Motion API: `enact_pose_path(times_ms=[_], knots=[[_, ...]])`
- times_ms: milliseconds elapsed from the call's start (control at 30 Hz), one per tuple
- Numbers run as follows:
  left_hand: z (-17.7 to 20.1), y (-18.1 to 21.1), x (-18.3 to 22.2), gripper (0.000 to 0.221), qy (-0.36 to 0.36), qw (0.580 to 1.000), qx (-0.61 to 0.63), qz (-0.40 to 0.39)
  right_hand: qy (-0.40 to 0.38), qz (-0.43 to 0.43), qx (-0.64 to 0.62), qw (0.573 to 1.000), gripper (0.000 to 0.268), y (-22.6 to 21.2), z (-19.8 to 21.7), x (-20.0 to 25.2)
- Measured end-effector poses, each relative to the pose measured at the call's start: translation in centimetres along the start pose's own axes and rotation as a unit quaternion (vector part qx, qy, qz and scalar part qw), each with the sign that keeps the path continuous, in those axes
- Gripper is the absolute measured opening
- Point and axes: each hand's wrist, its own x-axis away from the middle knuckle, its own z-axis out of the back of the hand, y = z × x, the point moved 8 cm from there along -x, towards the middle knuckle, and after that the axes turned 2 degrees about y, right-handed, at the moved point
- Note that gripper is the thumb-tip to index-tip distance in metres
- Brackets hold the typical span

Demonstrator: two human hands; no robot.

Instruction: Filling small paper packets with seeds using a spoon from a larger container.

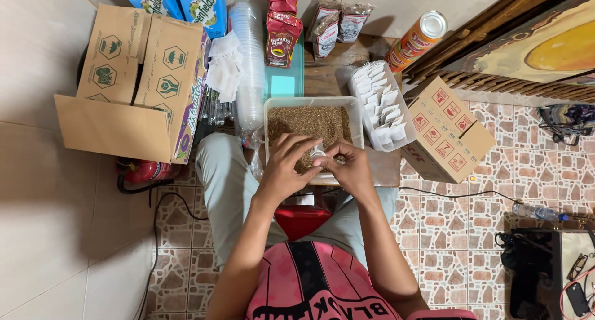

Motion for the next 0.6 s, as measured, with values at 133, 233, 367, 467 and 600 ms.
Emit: enact_pose_path(times_ms=[133, 233, 367, 467, 600], knots=[[-0.3, 0.0, -0.1, 0.054, 0.017, 0.999, 0.032, -0.002, -0.002, -0.004, -0.016, 1.000, 0.024, -0.2, -0.1, 0.2], [-0.4, -0.1, 0.5, 0.048, 0.012, 0.999, 0.041, 0.001, 0.003, -0.036, -0.043, 0.998, 0.018, -0.2, -0.2, 0.6], [-0.3, -0.4, 0.8, 0.047, 0.009, 0.999, 0.037, 0.004, 0.004, -0.073, -0.066, 0.995, 0.010, -0.2, -0.7, 0.9], [-0.2, -0.3, 0.7, 0.048, 0.007, 0.999, 0.034, 0.000, 0.007, -0.107, -0.068, 0.992, 0.007, -0.1, -0.7, 1.3], [0.4, 0.8, 0.1, 0.044, -0.004, 1.000, 0.014, 0.001, 0.005, -0.137, -0.064, 0.989, 0.008, -0.6, -0.7, 1.3]])
